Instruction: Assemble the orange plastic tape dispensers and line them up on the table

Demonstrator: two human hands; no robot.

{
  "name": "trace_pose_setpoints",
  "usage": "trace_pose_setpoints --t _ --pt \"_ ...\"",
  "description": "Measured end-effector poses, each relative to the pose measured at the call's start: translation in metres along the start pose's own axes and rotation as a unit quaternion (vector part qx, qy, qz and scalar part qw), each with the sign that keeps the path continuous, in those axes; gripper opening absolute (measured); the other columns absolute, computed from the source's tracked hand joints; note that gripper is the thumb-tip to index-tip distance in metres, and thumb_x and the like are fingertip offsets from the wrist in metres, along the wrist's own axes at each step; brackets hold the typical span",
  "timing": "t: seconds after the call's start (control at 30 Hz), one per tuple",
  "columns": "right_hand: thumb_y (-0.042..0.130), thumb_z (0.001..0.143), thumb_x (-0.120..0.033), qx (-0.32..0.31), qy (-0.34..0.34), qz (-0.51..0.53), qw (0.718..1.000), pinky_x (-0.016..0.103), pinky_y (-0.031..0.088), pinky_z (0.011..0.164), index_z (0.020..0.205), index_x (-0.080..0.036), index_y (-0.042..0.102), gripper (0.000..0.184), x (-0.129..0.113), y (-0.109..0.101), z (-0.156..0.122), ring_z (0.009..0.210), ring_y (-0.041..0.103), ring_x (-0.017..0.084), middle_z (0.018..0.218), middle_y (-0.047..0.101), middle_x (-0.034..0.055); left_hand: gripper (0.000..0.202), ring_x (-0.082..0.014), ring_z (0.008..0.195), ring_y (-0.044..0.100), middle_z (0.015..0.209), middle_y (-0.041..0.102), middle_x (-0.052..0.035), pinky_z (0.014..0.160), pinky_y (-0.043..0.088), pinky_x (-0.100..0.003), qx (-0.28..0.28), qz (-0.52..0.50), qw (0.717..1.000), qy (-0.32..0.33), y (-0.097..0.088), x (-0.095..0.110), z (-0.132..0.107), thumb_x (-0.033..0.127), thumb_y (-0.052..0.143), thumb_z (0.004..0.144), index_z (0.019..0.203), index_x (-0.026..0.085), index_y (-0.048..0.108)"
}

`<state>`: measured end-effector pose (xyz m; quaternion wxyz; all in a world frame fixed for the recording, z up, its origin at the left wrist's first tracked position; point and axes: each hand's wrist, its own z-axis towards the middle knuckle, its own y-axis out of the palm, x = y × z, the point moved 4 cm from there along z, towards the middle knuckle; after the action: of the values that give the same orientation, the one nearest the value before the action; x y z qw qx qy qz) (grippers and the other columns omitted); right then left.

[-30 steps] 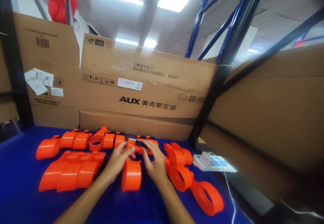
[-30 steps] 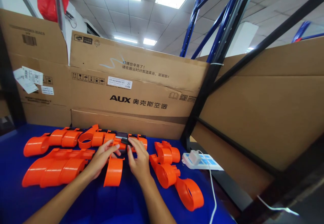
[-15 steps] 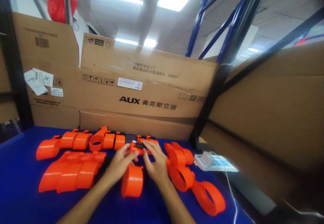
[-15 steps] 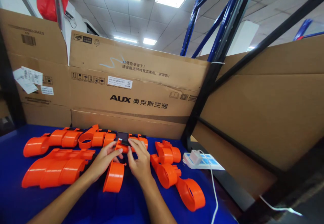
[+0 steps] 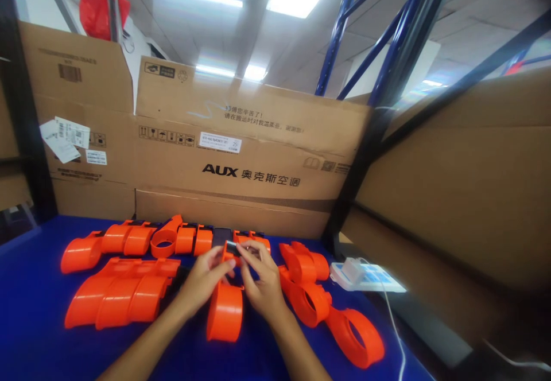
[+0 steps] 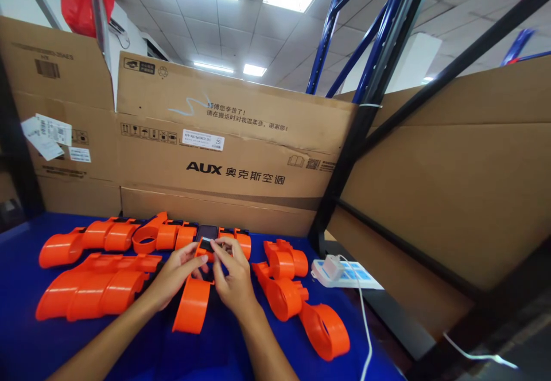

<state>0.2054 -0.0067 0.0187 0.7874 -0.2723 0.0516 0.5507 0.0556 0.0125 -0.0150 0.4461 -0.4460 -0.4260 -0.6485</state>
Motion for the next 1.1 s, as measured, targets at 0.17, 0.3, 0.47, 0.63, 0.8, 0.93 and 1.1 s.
trace_pose_setpoints --t 0.17,0.3,0.47,0.63,0.8,0.93,1.1 --pt "0.053 0.094 -0.019 0.033 0.050 -0.010 0.998 0.042 0.050 0.097 0.128 -0.026 0.061 0.035 0.003 -0.009 0.004 0.115 0.059 0.024 0.124 0.062 0.0106 0.031 -0.0141 0.061 0.061 0.072 0.070 -0.0028 0.060 0.046 -0.023 0.045 -0.086 0.995 -0.036 -0.005 0.002 -0.001 0.038 0.073 0.076 0.097 0.016 0.066" --pt "0.053 0.093 -0.023 -0.023 0.092 -0.091 0.991 0.037 0.051 0.085 0.107 -0.022 0.069 0.021 0.017 -0.006 -0.001 0.095 0.064 0.023 0.102 0.070 0.0083 0.025 -0.0147 0.060 0.062 0.072 0.071 -0.0045 0.061 0.048 -0.025 0.126 -0.187 0.972 -0.060 -0.018 0.002 0.001 0.035 0.075 0.069 0.078 0.014 0.064" --pt "0.075 0.075 -0.037 -0.208 0.154 -0.283 0.924 0.038 0.044 0.080 0.081 -0.021 0.072 0.017 0.032 0.012 -0.023 0.090 0.059 0.028 0.086 0.069 0.0094 0.025 -0.0140 0.053 0.060 0.068 0.069 -0.0029 0.055 0.046 -0.026 0.140 -0.248 0.953 -0.105 -0.023 0.001 0.002 0.035 0.075 0.066 0.071 0.014 0.062" --pt "0.073 0.076 -0.038 -0.271 0.164 -0.307 0.897 0.037 0.041 0.078 0.082 -0.020 0.071 0.019 0.036 0.023 -0.031 0.092 0.056 0.028 0.091 0.066 0.0111 0.028 -0.0154 0.053 0.061 0.063 0.068 -0.0020 0.054 0.046 -0.026 0.124 -0.250 0.955 -0.097 -0.019 0.002 0.002 0.034 0.078 0.063 0.073 0.016 0.059" --pt "0.066 0.077 -0.019 -0.278 0.181 -0.281 0.900 0.034 0.041 0.077 0.078 -0.020 0.069 0.003 0.036 0.028 -0.033 0.090 0.056 0.025 0.093 0.065 0.0087 0.029 -0.0164 0.057 0.064 0.066 0.070 -0.0028 0.059 0.048 -0.026 0.134 -0.225 0.963 -0.067 -0.020 0.001 0.003 0.035 0.079 0.063 0.075 0.016 0.061" --pt "0.066 0.082 -0.028 -0.268 0.165 -0.261 0.912 0.035 0.042 0.082 0.098 -0.021 0.069 0.018 0.030 0.030 -0.030 0.095 0.056 0.026 0.102 0.064 0.0102 0.029 -0.0171 0.058 0.065 0.067 0.071 -0.0031 0.058 0.048 -0.027 0.145 -0.213 0.964 -0.060 -0.021 0.001 0.003 0.035 0.079 0.062 0.074 0.016 0.061" --pt "0.064 0.087 -0.031 -0.291 0.114 -0.223 0.923 0.035 0.042 0.086 0.121 -0.025 0.063 0.034 0.020 0.039 -0.021 0.100 0.057 0.026 0.110 0.065 0.0096 0.031 -0.0179 0.059 0.067 0.067 0.071 -0.0028 0.059 0.049 -0.027 0.142 -0.218 0.964 -0.061 -0.017 0.004 0.001 0.036 0.080 0.060 0.074 0.017 0.059"
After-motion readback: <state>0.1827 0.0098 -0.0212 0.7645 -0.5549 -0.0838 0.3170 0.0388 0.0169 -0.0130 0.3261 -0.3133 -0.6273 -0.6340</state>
